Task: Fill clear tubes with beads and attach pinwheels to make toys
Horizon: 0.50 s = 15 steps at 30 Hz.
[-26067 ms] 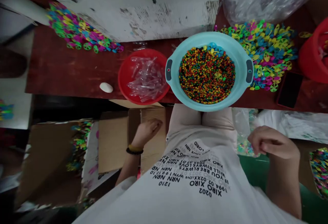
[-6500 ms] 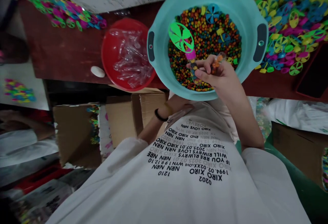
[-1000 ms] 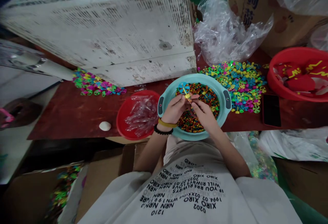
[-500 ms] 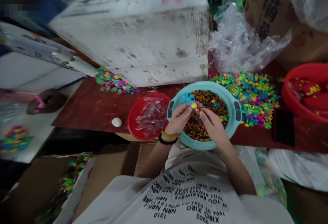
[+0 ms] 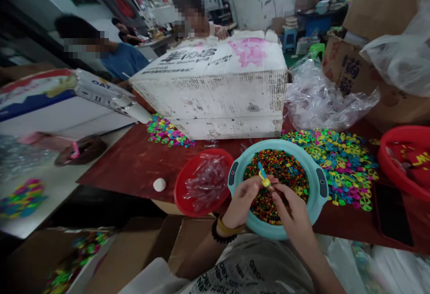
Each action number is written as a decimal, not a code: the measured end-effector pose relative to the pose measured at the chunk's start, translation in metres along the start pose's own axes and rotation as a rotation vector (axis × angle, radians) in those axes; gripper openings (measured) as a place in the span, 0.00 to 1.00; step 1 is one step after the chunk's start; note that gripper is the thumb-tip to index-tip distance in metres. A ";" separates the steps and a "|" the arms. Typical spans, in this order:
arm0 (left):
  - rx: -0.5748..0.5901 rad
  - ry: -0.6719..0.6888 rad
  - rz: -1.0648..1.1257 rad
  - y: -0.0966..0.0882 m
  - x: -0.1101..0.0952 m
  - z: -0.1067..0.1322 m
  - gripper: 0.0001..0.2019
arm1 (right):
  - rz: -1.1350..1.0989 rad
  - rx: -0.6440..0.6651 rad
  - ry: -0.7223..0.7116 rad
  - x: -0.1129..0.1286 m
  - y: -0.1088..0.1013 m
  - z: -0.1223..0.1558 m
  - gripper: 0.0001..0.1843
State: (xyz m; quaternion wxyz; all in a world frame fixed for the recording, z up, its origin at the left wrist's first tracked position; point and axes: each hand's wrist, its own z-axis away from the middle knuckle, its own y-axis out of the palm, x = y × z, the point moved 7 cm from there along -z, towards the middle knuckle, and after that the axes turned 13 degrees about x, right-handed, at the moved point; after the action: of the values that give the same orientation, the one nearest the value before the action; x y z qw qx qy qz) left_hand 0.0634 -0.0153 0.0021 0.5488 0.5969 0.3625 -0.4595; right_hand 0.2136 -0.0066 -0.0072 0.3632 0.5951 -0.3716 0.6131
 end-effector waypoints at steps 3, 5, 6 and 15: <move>-0.008 -0.032 0.011 0.008 -0.001 0.003 0.22 | 0.158 -0.029 -0.104 0.007 -0.003 0.006 0.16; 0.031 -0.025 -0.028 0.010 -0.009 0.009 0.20 | 0.005 0.049 -0.047 0.003 0.003 0.009 0.18; 0.082 0.003 -0.079 0.012 -0.017 0.013 0.20 | -0.123 0.115 0.006 0.000 0.010 0.011 0.19; 0.019 0.007 -0.153 -0.005 -0.011 0.053 0.25 | -0.519 0.435 0.119 0.008 0.053 0.026 0.23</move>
State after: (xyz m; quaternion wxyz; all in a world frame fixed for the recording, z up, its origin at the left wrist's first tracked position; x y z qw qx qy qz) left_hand 0.0474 -0.0667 0.0120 0.5050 0.5741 0.4049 -0.5014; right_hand 0.1778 -0.0538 0.0002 0.3928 0.6964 -0.0464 0.5989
